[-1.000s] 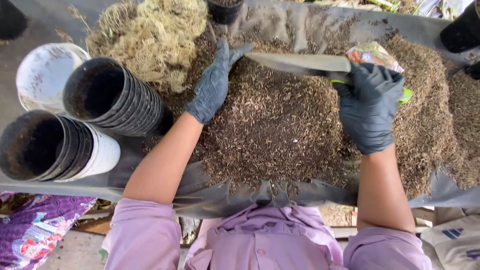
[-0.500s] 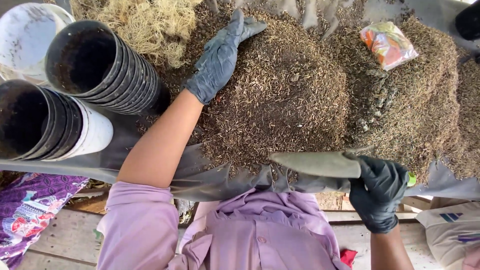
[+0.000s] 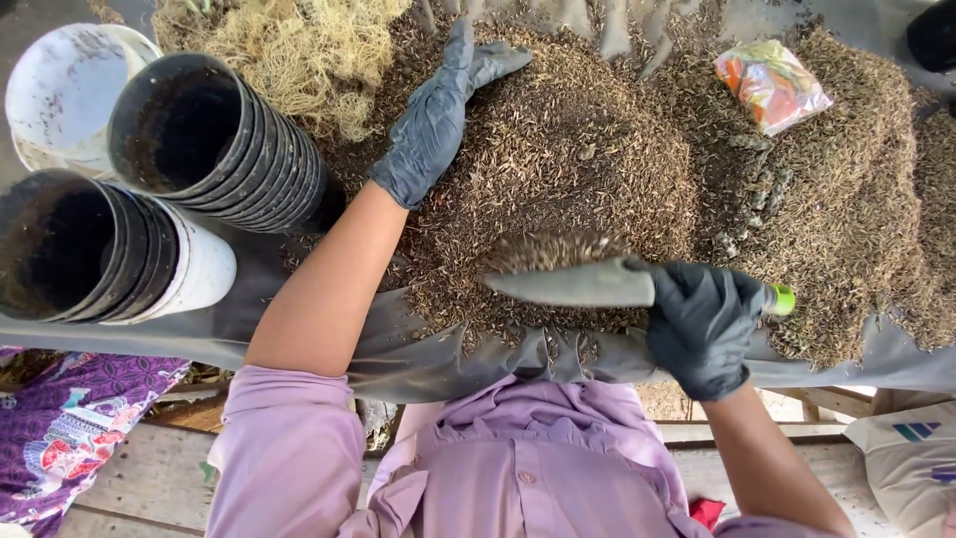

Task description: Mixing soil substrate on a table using a hand trowel and gloved hands to prepare it for potting.

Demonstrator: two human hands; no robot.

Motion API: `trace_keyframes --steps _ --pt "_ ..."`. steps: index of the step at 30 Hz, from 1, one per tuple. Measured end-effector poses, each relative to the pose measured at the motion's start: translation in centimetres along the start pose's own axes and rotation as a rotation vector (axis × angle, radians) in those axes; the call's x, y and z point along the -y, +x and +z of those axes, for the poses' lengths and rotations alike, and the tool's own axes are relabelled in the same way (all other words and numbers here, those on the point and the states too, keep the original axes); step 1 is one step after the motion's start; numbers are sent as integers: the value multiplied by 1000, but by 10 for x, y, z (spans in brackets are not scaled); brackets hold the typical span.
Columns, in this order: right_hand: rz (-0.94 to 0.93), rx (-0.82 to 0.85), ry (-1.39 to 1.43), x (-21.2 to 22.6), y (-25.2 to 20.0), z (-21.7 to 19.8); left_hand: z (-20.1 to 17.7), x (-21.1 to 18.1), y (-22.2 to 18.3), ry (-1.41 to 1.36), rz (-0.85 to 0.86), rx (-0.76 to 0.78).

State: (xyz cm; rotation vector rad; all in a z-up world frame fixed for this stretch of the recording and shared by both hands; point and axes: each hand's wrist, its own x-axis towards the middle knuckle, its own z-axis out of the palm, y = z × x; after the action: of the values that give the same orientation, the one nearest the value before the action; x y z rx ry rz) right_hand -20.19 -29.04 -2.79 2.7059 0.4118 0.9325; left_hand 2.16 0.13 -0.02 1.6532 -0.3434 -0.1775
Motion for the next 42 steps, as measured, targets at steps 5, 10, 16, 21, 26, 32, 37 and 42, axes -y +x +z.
trace_keyframes --steps 5,10,16,21,26,32,37,42 --pt "35 -101 257 -22 66 21 1 -21 -4 -128 -13 -2" --pt "39 -110 270 -38 127 39 -6 38 14 -136 162 26" --pt "158 -147 362 -49 148 73 -3 -11 5 -221 47 11" --pt "535 105 351 -47 131 105 1 -19 -1 -69 12 17" --pt "457 172 355 -50 120 127 -10 -40 -12 358 5 67" --pt "425 167 238 -51 119 136 -11 21 -63 925 819 -132" --pt "424 148 186 -62 105 179 21 -39 -154 572 128 -195" --pt "431 152 234 -61 109 177 39 -21 -156 781 -55 -179"
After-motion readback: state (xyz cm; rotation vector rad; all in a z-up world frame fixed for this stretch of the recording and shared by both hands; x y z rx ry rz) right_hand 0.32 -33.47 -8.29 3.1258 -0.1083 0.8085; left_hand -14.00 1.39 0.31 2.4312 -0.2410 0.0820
